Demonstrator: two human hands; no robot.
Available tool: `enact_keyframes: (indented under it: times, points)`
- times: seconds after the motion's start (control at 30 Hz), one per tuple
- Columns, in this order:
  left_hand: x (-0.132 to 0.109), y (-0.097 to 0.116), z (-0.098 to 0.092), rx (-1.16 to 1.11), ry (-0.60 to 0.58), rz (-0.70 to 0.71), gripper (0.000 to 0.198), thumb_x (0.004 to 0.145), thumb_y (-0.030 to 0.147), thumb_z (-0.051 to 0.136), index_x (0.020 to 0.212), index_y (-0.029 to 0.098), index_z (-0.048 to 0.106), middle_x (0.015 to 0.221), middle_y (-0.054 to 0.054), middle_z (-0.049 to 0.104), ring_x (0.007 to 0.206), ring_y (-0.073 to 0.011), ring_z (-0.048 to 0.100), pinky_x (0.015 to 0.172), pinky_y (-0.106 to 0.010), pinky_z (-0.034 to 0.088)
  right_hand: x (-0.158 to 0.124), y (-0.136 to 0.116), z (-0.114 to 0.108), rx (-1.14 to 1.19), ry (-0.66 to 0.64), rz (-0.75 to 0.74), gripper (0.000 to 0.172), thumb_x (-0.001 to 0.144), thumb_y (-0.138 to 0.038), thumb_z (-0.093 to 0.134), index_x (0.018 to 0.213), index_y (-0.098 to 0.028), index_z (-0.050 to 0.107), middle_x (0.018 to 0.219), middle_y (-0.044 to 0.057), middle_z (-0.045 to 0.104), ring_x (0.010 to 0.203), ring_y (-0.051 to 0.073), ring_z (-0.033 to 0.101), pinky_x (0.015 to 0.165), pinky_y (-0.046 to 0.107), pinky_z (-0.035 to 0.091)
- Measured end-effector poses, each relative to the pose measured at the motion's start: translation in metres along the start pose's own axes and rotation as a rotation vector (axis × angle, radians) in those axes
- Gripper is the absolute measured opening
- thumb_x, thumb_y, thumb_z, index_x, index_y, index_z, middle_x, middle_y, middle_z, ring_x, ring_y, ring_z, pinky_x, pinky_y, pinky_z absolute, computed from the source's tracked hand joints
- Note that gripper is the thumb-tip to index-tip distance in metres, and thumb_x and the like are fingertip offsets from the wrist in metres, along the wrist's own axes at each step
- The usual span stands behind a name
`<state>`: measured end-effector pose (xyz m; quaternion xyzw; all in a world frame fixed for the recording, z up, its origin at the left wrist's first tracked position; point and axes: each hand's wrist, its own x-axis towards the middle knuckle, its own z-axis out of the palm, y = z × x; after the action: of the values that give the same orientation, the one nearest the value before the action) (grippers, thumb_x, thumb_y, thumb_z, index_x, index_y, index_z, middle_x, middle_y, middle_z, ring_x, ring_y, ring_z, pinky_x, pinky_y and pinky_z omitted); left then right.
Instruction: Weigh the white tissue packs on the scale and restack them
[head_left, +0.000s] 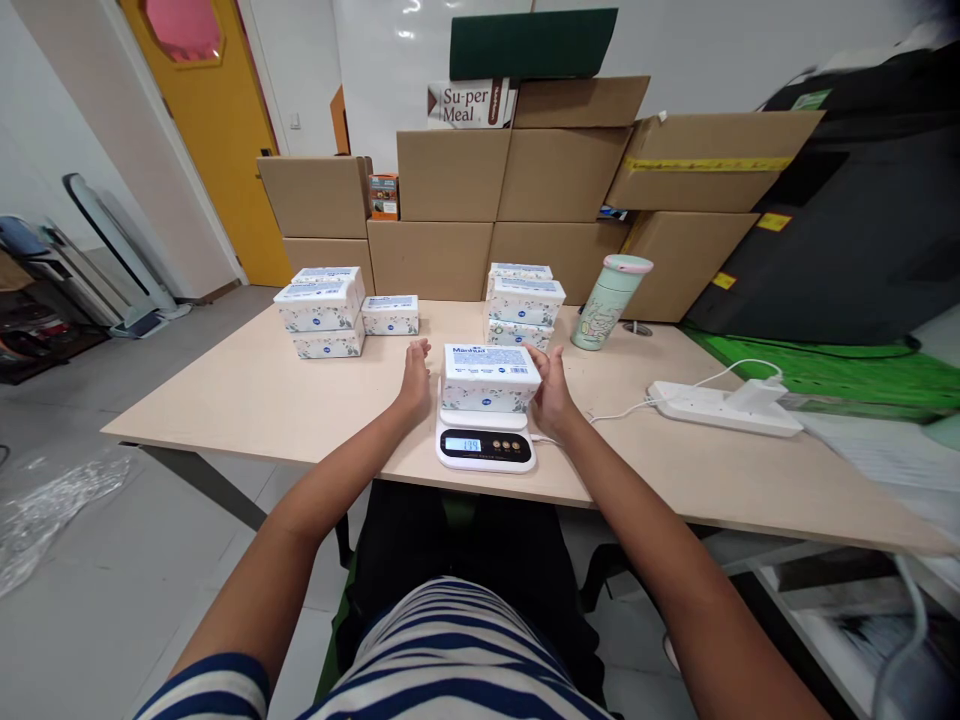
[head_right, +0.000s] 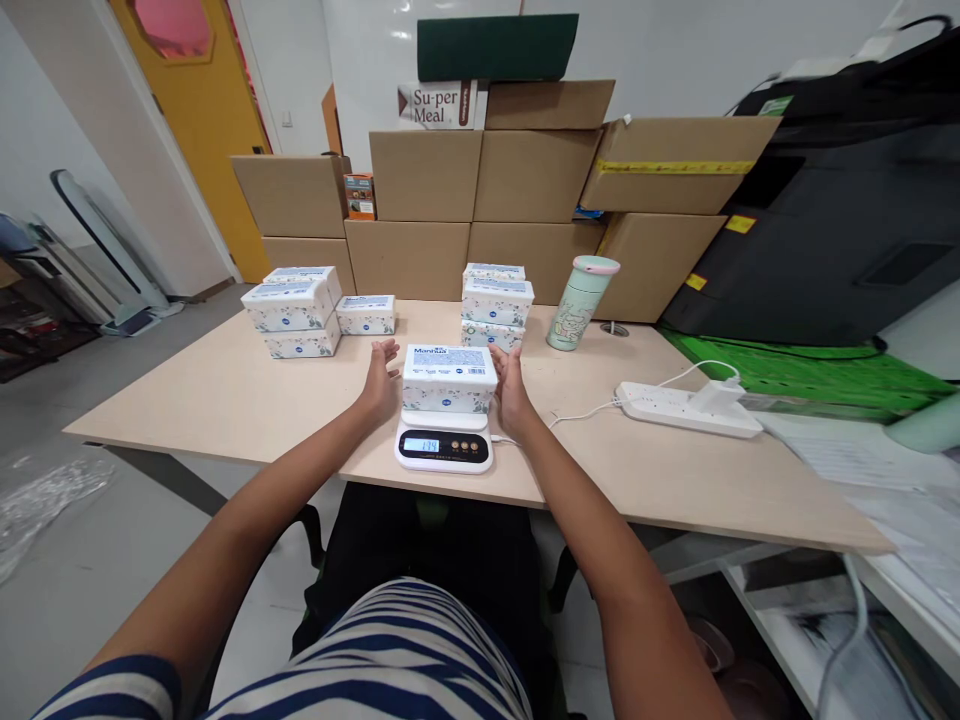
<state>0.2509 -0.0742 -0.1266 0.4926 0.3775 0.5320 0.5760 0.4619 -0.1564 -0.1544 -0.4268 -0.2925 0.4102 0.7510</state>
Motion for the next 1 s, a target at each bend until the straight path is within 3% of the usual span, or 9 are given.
enact_keyframes:
  times: [0.2,0.47,0.6,0.7,0.87,0.93,1.0]
  points:
    - [0.003,-0.004,-0.002,-0.017,0.007,0.007,0.061,0.109,0.077,0.032,0.135,0.03,0.063,0.161,-0.012,0.059,0.164,-0.0306,0.045,0.135,-0.048,0.036,0.011,0.003,-0.01,-0.043,0.021,-0.042,0.073,0.1,-0.092,0.038,0.131,-0.035,0.071,0.145,0.003,0.077,0.151,0.027,0.065,0.126,0.052,0.054]
    - [0.001,0.004,-0.004,0.004,0.02,-0.001,0.062,0.113,0.07,0.023,0.137,0.028,0.062,0.164,-0.015,0.057,0.162,-0.0297,0.047,0.132,-0.047,0.039,0.02,0.002,-0.013,-0.075,0.079,-0.034,0.076,0.101,-0.092,0.031,0.13,-0.034,0.071,0.141,0.006,0.077,0.151,0.027,0.065,0.132,0.053,0.047]
    - [-0.001,0.005,-0.005,0.006,-0.008,0.022,0.064,0.109,0.078,0.03,0.132,0.03,0.065,0.162,-0.014,0.059,0.161,-0.0324,0.048,0.129,-0.048,0.041,0.026,0.008,-0.018,-0.089,0.218,-0.058,0.073,0.104,-0.088,0.029,0.115,-0.031,0.074,0.142,0.008,0.078,0.158,0.025,0.059,0.14,0.05,0.035]
    - [-0.001,0.005,-0.005,0.005,-0.004,0.05,0.064,0.108,0.079,0.031,0.132,0.03,0.066,0.161,-0.014,0.06,0.159,-0.0329,0.049,0.127,-0.048,0.043,0.033,0.013,-0.03,-0.116,0.292,-0.133,0.072,0.1,-0.091,0.038,0.112,-0.03,0.075,0.152,0.012,0.073,0.164,0.028,0.051,0.14,0.057,0.035]
    - [0.005,0.014,-0.009,-0.007,0.084,0.032,0.062,0.112,0.071,0.024,0.136,0.031,0.065,0.164,-0.012,0.059,0.158,-0.0302,0.052,0.129,-0.047,0.044,0.038,0.012,-0.044,-0.101,0.345,-0.216,0.073,0.099,-0.089,0.047,0.13,-0.029,0.076,0.166,0.011,0.065,0.171,0.027,0.039,0.139,0.058,0.036]
    - [0.004,0.017,-0.01,0.014,0.192,0.036,0.058,0.114,0.065,0.024,0.142,0.03,0.062,0.17,-0.011,0.054,0.163,-0.028,0.047,0.134,-0.044,0.039,0.032,0.01,-0.038,-0.051,0.378,-0.178,0.073,0.103,-0.085,0.044,0.143,-0.031,0.071,0.172,0.007,0.058,0.174,0.025,0.031,0.141,0.059,0.03]
    - [-0.002,0.019,-0.01,0.023,0.281,0.036,0.057,0.115,0.063,0.027,0.15,0.03,0.058,0.177,-0.01,0.046,0.169,-0.0271,0.039,0.138,-0.042,0.034,0.019,0.009,-0.025,0.018,0.299,-0.121,0.073,0.105,-0.084,0.041,0.15,-0.033,0.068,0.173,0.004,0.057,0.175,0.024,0.028,0.141,0.059,0.029]
